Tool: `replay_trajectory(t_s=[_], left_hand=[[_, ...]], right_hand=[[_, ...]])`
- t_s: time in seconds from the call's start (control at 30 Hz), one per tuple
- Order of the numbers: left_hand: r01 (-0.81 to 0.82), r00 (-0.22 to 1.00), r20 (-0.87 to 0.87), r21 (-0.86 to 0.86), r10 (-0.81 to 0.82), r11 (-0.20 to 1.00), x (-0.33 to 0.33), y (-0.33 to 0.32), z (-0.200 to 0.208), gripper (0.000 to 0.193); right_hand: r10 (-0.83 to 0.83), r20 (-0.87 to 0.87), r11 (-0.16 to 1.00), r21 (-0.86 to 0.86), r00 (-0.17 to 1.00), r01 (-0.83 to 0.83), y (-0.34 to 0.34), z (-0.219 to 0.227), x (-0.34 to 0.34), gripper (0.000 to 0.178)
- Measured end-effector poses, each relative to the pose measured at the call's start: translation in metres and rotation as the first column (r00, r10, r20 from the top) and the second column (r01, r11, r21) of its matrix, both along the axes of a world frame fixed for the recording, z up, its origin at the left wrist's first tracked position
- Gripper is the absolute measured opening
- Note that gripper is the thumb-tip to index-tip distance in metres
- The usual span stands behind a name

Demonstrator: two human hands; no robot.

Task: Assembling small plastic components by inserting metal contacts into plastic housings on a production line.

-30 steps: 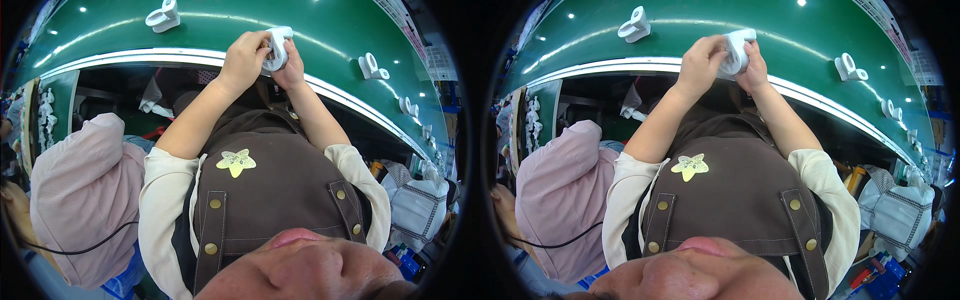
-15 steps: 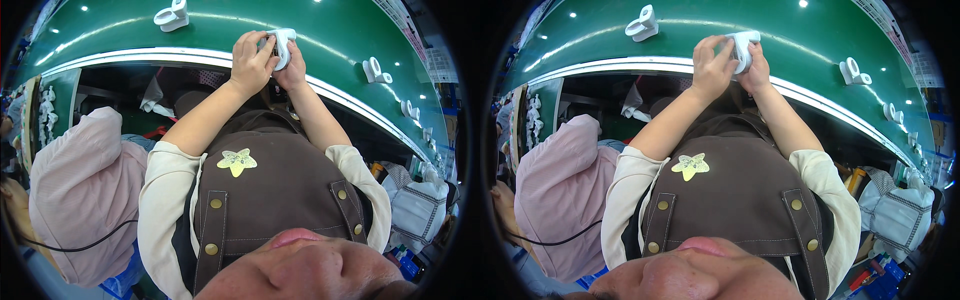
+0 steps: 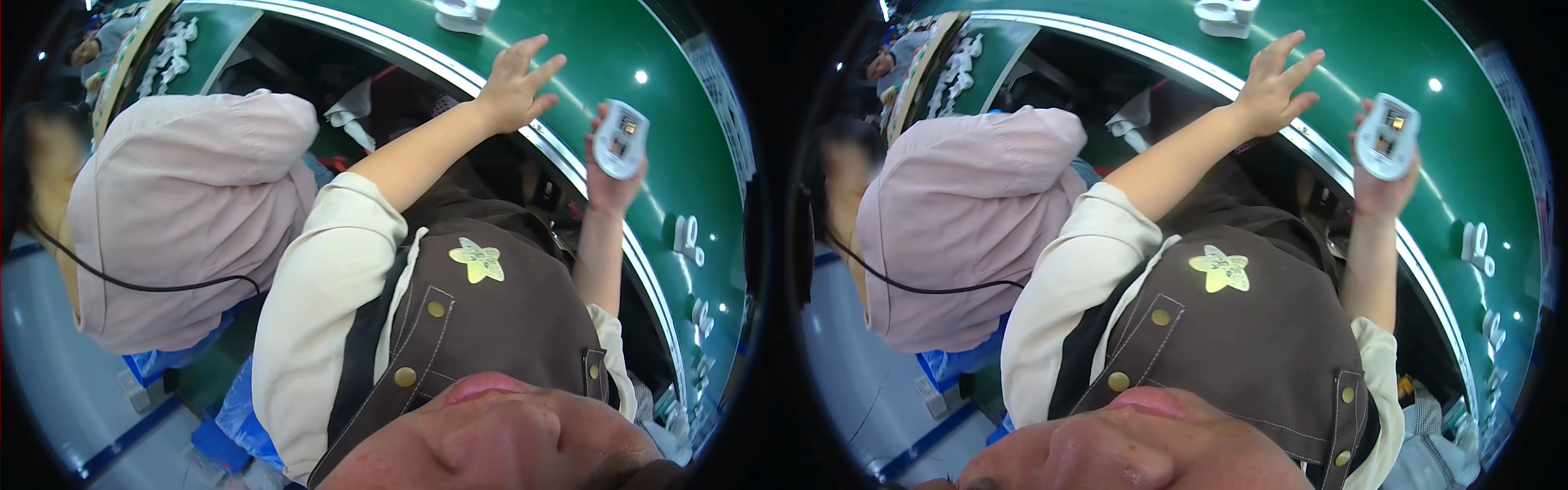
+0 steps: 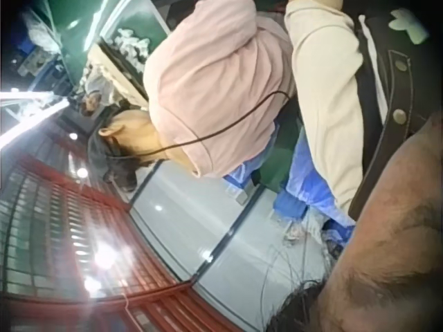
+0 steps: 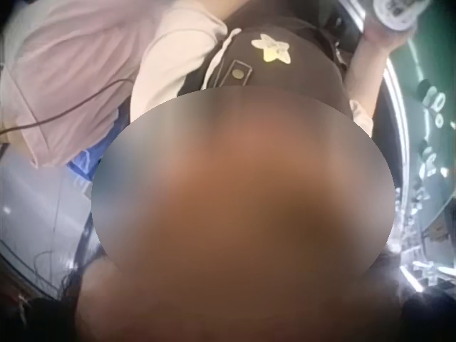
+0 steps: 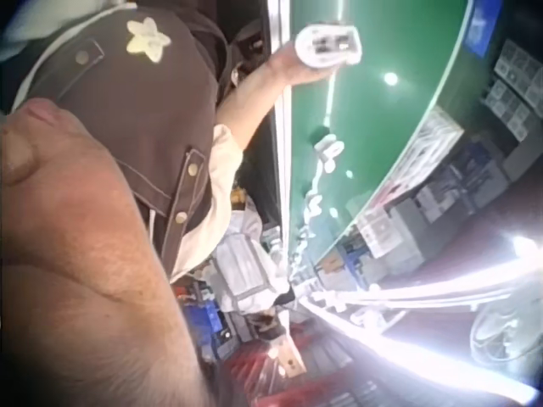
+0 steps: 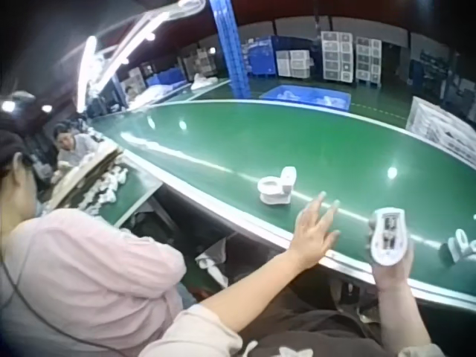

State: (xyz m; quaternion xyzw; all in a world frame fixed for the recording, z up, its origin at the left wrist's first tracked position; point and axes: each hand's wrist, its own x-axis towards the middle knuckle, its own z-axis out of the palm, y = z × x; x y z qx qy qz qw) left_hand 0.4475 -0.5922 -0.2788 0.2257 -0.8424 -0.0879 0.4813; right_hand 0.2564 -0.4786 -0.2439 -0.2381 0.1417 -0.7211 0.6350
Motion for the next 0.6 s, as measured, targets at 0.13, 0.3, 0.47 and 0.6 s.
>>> replay_trajectory(t_s=[0.13, 0.3, 0.47, 0.6], left_hand=[[-0.249, 0.928, 0.297, 0.051, 0.224, 0.967, 0.014, -0.010, -0.023, 0.044], [-0.194, 0.930, 0.316, -0.008, 0.187, 0.981, -0.011, -0.004, -0.029, 0.030], [-0.206, 0.924, 0.323, -0.037, 0.206, 0.978, -0.001, -0.005, -0.032, 0.027], [-0.188, 0.926, 0.330, -0.018, 0.183, 0.982, -0.004, -0.005, -0.032, 0.024]], right_hand=[[-0.081, -0.047, 0.992, -0.100, 0.996, 0.076, 0.012, 0.079, 0.021, 0.055], [-0.103, -0.046, 0.922, -0.379, 0.994, 0.078, 0.081, 0.138, -0.017, 0.038], [-0.112, -0.123, 0.845, -0.535, 0.986, 0.029, 0.089, 0.154, -0.007, 0.022], [-0.011, -0.241, 0.662, -0.729, 0.971, -0.173, 0.088, 0.157, -0.021, 0.042]])
